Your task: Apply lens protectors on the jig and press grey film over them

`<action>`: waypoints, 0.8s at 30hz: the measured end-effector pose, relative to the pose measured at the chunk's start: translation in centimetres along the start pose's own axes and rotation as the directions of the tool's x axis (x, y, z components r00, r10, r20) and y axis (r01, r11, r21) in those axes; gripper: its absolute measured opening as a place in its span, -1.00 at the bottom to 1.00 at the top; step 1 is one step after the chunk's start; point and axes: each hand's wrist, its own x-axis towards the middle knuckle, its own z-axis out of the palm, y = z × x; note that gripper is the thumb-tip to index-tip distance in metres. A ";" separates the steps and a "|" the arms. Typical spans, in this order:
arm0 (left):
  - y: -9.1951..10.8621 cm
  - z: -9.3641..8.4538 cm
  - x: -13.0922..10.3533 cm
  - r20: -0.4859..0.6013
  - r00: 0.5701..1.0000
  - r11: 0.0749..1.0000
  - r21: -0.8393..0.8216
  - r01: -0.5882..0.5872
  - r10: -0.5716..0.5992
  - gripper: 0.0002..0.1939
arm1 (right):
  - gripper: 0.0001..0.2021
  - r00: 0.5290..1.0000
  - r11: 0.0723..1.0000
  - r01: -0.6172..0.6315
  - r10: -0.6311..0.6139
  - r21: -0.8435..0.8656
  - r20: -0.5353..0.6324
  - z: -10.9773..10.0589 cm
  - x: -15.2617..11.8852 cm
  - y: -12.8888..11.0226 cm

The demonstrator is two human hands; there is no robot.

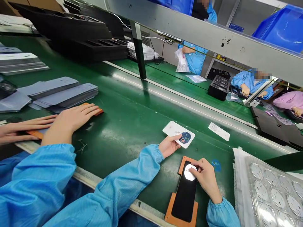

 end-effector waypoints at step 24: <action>-5.5 3.2 -4.0 0.130 0.966 0.852 0.455 -0.258 0.223 -0.57 | -0.88 0.906 0.976 0.212 -0.174 0.056 -0.385 0.0 -0.9 -4.0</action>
